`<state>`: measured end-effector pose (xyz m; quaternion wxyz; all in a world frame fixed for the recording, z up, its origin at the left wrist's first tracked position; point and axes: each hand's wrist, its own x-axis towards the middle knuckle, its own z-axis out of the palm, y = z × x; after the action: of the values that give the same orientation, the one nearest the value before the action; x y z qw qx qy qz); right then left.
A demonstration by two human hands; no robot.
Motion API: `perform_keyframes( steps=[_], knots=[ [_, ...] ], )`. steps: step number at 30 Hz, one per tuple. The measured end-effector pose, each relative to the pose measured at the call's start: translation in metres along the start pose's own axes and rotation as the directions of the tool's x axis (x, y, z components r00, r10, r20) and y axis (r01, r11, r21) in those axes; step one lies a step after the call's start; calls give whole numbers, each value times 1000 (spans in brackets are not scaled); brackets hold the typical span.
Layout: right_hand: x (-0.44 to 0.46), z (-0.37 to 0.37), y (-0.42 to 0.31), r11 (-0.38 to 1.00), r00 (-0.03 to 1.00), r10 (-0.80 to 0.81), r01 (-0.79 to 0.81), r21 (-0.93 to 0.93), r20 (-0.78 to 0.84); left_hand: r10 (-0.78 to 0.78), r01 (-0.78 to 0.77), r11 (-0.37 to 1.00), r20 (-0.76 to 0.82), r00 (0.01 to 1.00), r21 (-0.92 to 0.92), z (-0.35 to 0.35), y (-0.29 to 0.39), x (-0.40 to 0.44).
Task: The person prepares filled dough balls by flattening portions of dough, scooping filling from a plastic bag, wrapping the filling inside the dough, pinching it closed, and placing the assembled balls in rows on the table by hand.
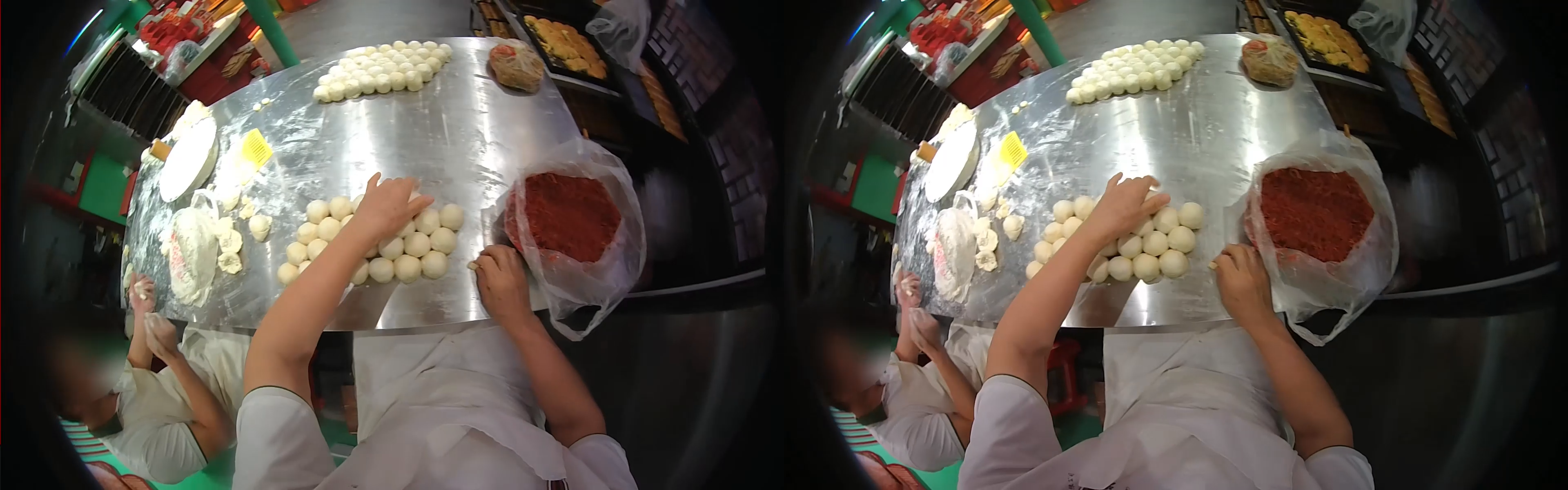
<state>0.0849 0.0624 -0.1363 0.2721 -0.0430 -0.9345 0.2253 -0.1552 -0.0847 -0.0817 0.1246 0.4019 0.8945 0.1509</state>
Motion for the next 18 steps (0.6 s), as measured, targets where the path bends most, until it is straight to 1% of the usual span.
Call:
perform_keyframes(
  steps=[1,3,4,5,6,7,8,9,10,11,12,13,14,15,16,17,18],
  knots=[
    [0,-1,-1,1000,1000,2,-2,21,9,-14,2,988,-76,997,-156,-3,-6,-8],
    [-1,-7,-4,999,999,12,-14,51,50,64,-74,997,-337,939,-17,-20,-53,-27],
    [-1,-6,-5,999,999,10,-12,47,49,2,-35,997,-408,913,-72,-31,-84,-37],
    [-2,-5,-4,998,1000,-3,1,68,30,-16,5,1000,-465,885,-25,-39,-126,-48],
    [-4,-5,-3,997,1000,-9,9,79,7,-30,81,994,-530,847,73,-44,-163,-67],
    [-5,-4,0,997,998,-60,61,42,-17,-114,191,977,-529,841,93,-45,-200,-89],
    [-6,-4,-1,998,997,-54,55,27,-53,-175,295,938,-486,856,184,-41,-239,-105],
    [-5,-5,-4,996,991,-79,82,24,-105,-307,415,885,-404,862,213,-41,-251,-120],
    [-4,-9,-12,996,992,-89,87,-15,-95,-263,353,893,-313,912,278,-38,-264,-136],
    [0,-12,-20,994,991,-102,99,-42,-85,-270,330,939,-392,879,93,-33,-259,-147],
    [10,-28,-35,994,991,-92,86,-66,-97,-233,311,942,-425,875,124,-27,-274,-155],
    [23,-53,-57,989,983,-146,141,-49,-108,-200,299,941,-451,870,159,-25,-290,-160],
    [33,-73,-71,980,974,-198,196,-29,-114,-186,282,946,-442,878,161,-25,-294,-161],
    [40,-90,-67,983,976,-185,182,-36,-116,-431,270,885,-446,784,-380,-27,-296,-163],
    [50,-113,-53,983,985,-165,160,-94,-55,-643,159,565,-311,700,-810,-28,-297,-162],
    [60,-134,-36,978,989,-145,144,-152,6,-620,-71,325,-269,737,-943,-28,-296,-161],
    [69,-148,-16,976,999,-17,26,-215,44,-613,-83,322,-275,741,-943,-31,-288,-157]
  ],
)
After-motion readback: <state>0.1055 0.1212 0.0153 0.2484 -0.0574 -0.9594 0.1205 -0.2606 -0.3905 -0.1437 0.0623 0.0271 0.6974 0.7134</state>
